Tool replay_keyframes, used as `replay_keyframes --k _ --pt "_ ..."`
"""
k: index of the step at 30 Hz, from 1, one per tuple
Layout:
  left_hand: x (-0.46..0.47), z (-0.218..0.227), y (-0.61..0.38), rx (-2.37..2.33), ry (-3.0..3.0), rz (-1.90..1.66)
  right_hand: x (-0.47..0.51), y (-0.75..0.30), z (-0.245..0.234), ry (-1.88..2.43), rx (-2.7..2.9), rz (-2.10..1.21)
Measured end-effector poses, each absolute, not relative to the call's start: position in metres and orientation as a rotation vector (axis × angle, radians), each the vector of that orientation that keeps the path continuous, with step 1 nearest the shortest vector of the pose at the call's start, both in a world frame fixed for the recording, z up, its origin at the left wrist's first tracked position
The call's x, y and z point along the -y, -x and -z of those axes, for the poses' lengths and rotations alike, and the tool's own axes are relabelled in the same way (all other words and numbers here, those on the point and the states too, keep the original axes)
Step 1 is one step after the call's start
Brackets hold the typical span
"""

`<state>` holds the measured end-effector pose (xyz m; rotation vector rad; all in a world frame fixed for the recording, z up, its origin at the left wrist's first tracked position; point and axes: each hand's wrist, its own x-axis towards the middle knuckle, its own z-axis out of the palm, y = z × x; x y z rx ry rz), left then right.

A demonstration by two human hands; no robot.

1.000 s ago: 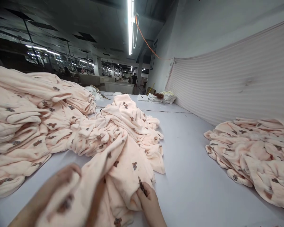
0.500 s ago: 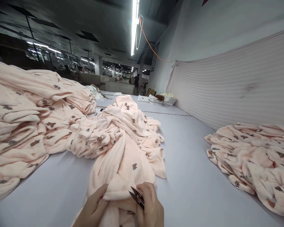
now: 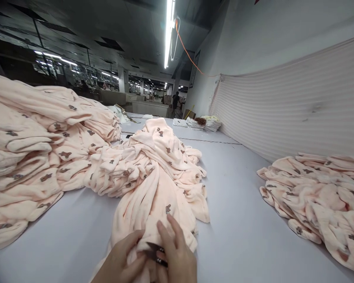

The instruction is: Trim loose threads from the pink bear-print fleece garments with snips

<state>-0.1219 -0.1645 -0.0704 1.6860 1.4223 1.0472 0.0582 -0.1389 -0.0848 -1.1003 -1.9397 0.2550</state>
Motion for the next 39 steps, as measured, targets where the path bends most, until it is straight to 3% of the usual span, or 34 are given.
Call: replay_keyframes --k 6,14,20,30,35,39 --pt "0.157 0.093 0.106 -1.523 -1.637 -1.076 0.128 -0.046 0.063 0.957 1.948 -0.568" --pt "0.167 0.093 0.115 -1.337 -1.317 -1.492 0.125 -0.066 0.083 1.111 1.958 -0.338" --pt "0.173 0.095 0.12 -1.212 -1.271 -1.497 0.131 -0.072 0.062 1.15 2.167 -0.676" --pt "0.175 0.105 0.125 -1.337 -1.233 -1.568 0.137 -0.066 0.088 1.257 2.099 -0.242" --pt "0.164 0.092 0.129 -1.133 -1.191 -1.243 0.119 -0.056 0.08 1.338 1.939 -0.218" --pt "0.153 0.081 0.133 -0.901 -0.81 -1.125 0.11 -0.051 0.06 1.416 1.914 -0.478"
